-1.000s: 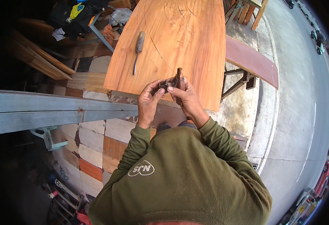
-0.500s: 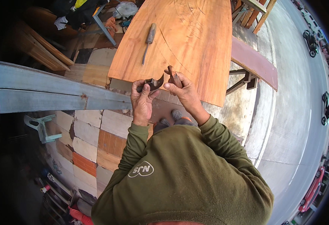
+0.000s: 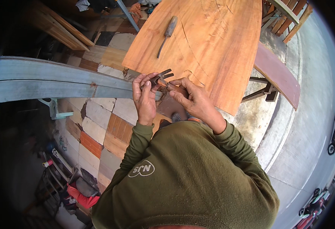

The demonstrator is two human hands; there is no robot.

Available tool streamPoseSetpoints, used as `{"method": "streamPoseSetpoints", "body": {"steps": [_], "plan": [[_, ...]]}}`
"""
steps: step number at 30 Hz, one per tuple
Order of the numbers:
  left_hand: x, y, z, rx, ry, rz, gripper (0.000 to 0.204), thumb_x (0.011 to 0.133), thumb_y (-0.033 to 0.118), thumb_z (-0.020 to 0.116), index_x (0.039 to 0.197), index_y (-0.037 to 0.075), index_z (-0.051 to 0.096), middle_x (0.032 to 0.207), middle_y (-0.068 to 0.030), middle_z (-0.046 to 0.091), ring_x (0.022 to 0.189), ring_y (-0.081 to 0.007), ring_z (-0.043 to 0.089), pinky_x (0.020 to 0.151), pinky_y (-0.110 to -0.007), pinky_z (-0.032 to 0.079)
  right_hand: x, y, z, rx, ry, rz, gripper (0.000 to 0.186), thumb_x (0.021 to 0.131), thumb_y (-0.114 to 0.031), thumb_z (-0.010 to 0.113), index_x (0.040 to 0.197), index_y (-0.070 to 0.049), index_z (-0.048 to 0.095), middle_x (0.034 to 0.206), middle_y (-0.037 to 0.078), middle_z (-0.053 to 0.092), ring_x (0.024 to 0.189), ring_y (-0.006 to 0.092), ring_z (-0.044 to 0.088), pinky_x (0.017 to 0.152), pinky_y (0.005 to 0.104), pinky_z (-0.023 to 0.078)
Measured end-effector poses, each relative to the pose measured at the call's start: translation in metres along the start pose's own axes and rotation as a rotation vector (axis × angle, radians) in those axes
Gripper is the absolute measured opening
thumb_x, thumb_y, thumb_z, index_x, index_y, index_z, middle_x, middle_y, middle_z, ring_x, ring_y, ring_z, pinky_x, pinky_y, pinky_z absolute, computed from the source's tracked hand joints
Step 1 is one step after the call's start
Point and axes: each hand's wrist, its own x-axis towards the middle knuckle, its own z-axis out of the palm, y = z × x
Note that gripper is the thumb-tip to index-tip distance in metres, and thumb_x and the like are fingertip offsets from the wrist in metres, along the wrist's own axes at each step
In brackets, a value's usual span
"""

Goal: The person carves decorative patterns into a wooden board using a chisel and hammer, then tests different tools by hand, tapping a nearby red pillar with a hammer, and continues hand carving lines on the wood surface.

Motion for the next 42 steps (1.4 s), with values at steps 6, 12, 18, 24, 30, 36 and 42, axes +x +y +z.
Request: {"method": "streamPoseSetpoints", "body": {"steps": [6,12,18,24,30,36,42], "plan": [[-0.001,0.006,0.004,0.184,-0.006,0.132,0.028,0.107,0.005,0.048,0.134,0.004,0.044,0.133,-0.0199,0.06,0.125,-0.0256,0.06,0.106,-0.039,0.049,0.006,0.002,0.0,-0.021,0.088,-0.118,0.034,0.095,-0.026,0.078,0.121,-0.005,0.07,0.08,0.008,0.068,0.06,0.0099,0.051,0.056,0.0297,0.043],[0.002,0.017,0.007,0.501,-0.189,0.424,0.029,0.105,0.002,0.049,0.133,0.003,0.044,0.128,-0.0215,0.065,0.136,-0.031,0.054,0.116,-0.045,0.04,0.011,0.002,-0.007,-0.043,0.058,-0.149,0.032,0.092,-0.024,0.079,0.118,-0.006,0.072,0.085,0.011,0.073,0.062,0.0124,0.06,0.058,0.0307,0.048],[-0.002,0.036,0.023,0.563,-0.203,0.442,0.042,0.105,0.005,0.047,0.146,-0.001,0.038,0.137,-0.0238,0.062,0.14,-0.0332,0.052,0.119,-0.045,0.037,0.011,0.003,-0.004,-0.501,0.235,-0.499,0.04,0.085,-0.022,0.084,0.122,-0.012,0.072,0.091,0.008,0.067,0.066,0.0231,0.066,0.058,0.0356,0.053],[0.005,0.045,0.034,0.436,-0.106,0.219,0.042,0.109,0.031,0.056,0.135,-0.002,0.053,0.128,-0.0166,0.066,0.115,-0.0191,0.064,0.097,-0.034,0.053,0.021,0.001,-0.02,-0.577,0.289,-0.822,0.044,0.083,-0.022,0.084,0.124,-0.014,0.071,0.092,0.007,0.064,0.07,0.0228,0.065,0.058,0.0346,0.053],[-0.008,0.032,0.021,0.369,0.087,0.032,0.039,0.11,0.038,0.053,0.12,0.001,0.058,0.086,-0.0016,0.064,0.056,-0.0051,0.05,0.045,-0.02,0.038,0.031,-0.004,-0.029,-0.134,0.119,-0.692,0.036,0.084,-0.022,0.084,0.117,-0.012,0.072,0.091,0.008,0.065,0.079,0.0232,0.069,0.064,0.0345,0.056],[-0.009,0.029,0.021,0.523,0.023,0.096,0.04,0.11,0.039,0.052,0.118,0.001,0.061,0.083,-0.0013,0.064,0.05,-0.0032,0.044,0.044,-0.019,0.034,0.022,-0.019,-0.04,-0.295,0.025,-0.707,0.024,0.084,-0.02,0.084,0.103,-0.009,0.076,0.088,0.007,0.066,0.074,0.0245,0.069,0.061,0.036,0.056],[-0.007,0.028,0.017,0.563,0.023,-0.076,0.039,0.111,0.037,0.052,0.116,0.001,0.064,0.08,-0.0002,0.062,0.052,-0.002,0.043,0.045,-0.02,0.034,0.018,-0.024,-0.032,-0.311,-0.006,-0.482,0.021,0.083,-0.017,0.084,0.102,-0.011,0.076,0.084,0.007,0.065,0.067,0.0253,0.066,0.057,0.0368,0.053]]}}
